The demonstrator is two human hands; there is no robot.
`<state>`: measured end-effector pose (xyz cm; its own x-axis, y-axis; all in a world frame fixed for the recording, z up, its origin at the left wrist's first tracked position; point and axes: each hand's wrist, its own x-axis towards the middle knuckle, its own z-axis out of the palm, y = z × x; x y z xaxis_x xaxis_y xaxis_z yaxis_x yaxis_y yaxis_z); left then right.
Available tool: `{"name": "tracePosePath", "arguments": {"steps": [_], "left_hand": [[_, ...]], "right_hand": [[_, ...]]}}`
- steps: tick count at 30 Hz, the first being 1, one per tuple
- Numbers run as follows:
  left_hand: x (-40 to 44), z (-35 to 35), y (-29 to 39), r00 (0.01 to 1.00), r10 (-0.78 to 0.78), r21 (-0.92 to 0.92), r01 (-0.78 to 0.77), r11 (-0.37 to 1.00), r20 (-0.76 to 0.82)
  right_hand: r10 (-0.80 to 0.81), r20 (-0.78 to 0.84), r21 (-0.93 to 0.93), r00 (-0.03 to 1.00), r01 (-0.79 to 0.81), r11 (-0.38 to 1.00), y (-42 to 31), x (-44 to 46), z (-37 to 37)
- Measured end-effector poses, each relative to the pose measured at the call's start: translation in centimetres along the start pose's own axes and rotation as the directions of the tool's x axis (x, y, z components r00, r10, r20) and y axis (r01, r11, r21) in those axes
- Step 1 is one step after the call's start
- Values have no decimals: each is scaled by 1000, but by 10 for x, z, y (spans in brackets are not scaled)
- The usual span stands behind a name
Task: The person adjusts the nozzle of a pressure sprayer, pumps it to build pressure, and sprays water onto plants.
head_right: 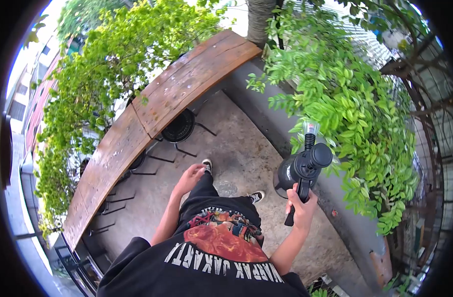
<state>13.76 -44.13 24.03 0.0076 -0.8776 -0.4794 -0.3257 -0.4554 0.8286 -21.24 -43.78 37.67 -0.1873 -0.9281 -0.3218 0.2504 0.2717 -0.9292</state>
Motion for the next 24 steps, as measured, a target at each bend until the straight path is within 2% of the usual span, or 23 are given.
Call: {"name": "tracePosePath", "arguments": {"steps": [2, 5, 8, 9, 12, 14, 15, 16, 18, 19, 22, 23, 24], "left_hand": [[1, -15, 49, 976, 216, -70, -213, 974, 35], [11, -67, 90, 955, 288, -101, -281, 954, 64], [29, -135, 89, 925, 379, -85, -378, 922, -9], [36, -160, 86, 910, 415, -15, -415, 910, -13], [59, -221, 94, 758, 614, 39, -622, 782, -220], [81, -257, 98, 703, 659, 162, -642, 750, -267], [97, -277, 104, 665, 691, 236, -650, 722, -283], [108, -293, 111, 734, 612, 207, -576, 791, -295], [130, -320, 113, 798, 580, 373, -494, 785, -164], [137, -329, 118, 799, 573, 341, -496, 799, -182], [175, -349, 100, 752, 612, 503, -440, 744, -247], [184, -361, 97, 738, 626, 536, -431, 726, -254], [191, -371, 96, 789, 550, 534, -350, 769, -274]], "right_hand": [[43, 77, -25, 996, -41, 999, 10, 12, 44], [69, 214, -40, 974, -61, 997, 38, 31, 119], [106, 329, -192, 938, -43, 980, 68, 47, 209], [111, 358, -223, 927, -31, 974, 79, 53, 241], [113, 410, -338, 905, 35, 940, 112, 75, 335], [154, 430, -349, 890, 7, 937, 134, 94, 388], [145, 453, -295, 880, -6, 956, 149, 104, 413], [149, 459, -309, 876, -1, 951, 162, 113, 435], [84, 503, -242, 860, 47, 969, 187, 134, 474], [44, 540, -242, 840, 105, 965, 200, 146, 490], [-22, 590, -338, 807, 272, 901, 247, 179, 533], [14, 588, -352, 809, 240, 905, 248, 184, 547], [43, 587, -359, 808, 212, 909, 248, 191, 561]]}}
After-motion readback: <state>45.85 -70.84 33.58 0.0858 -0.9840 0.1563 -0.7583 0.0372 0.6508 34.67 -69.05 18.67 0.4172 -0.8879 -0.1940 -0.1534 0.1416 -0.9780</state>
